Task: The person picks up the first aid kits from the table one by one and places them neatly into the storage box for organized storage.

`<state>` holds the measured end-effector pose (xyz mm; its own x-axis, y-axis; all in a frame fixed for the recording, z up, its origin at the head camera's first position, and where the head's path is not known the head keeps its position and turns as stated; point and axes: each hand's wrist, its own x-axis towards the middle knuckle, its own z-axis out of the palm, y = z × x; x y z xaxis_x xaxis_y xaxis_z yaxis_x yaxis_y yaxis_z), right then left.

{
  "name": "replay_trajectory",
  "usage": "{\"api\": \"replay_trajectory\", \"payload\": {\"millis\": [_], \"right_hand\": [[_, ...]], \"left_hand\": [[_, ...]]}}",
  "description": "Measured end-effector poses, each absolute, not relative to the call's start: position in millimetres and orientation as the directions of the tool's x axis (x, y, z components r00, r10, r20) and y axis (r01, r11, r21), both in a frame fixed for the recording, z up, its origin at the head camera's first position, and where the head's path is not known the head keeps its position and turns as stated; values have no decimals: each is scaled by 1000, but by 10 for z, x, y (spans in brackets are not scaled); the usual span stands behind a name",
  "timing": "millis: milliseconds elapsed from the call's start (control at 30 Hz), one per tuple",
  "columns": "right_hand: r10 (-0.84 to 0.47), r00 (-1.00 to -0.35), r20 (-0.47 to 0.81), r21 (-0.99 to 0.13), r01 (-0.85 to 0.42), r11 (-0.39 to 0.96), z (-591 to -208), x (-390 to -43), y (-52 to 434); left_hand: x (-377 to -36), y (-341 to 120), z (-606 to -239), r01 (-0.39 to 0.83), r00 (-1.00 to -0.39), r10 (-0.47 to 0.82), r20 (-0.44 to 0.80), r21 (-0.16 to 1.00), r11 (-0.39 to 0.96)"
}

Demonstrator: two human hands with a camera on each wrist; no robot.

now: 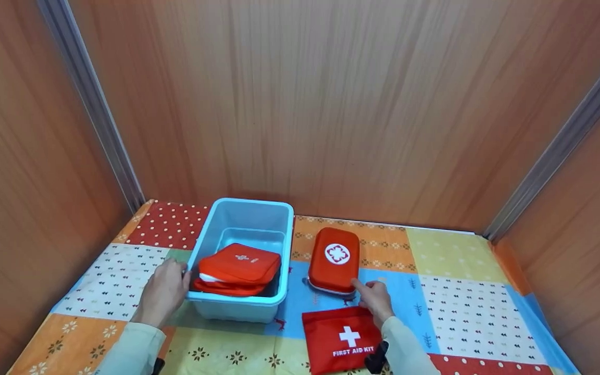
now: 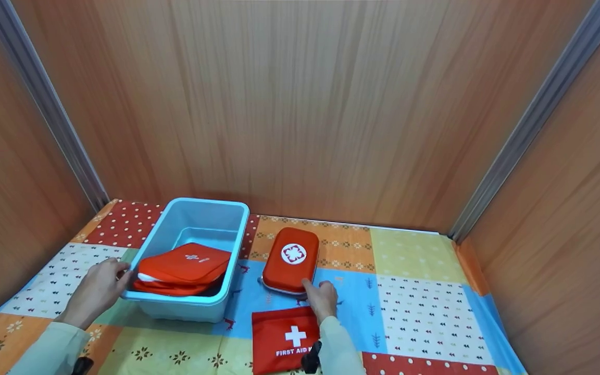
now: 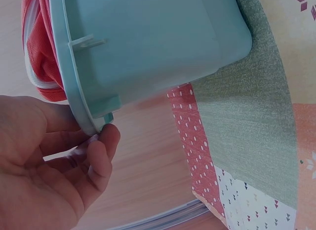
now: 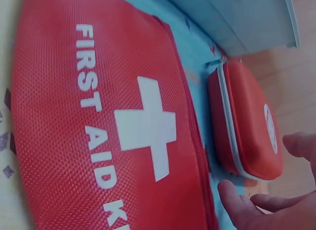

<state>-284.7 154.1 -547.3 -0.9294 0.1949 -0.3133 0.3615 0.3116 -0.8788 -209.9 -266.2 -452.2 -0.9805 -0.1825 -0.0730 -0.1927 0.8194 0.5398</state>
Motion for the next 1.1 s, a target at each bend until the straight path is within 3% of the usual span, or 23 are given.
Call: {"api": "replay_trajectory", "payload": {"millis": [433,1100], "right_hand": [[178,-920,-349,-898,383,219,-5577,-2959,1475],[135,-885,-445,-895,444,-39,-5537,-3012,1304]], "left_hand": [[-2094,-2660,-4527,-172,-982,-184,-30,534,828],[-2096,-2659,-4542,-171,-982,-186,-24,521,836]]}}
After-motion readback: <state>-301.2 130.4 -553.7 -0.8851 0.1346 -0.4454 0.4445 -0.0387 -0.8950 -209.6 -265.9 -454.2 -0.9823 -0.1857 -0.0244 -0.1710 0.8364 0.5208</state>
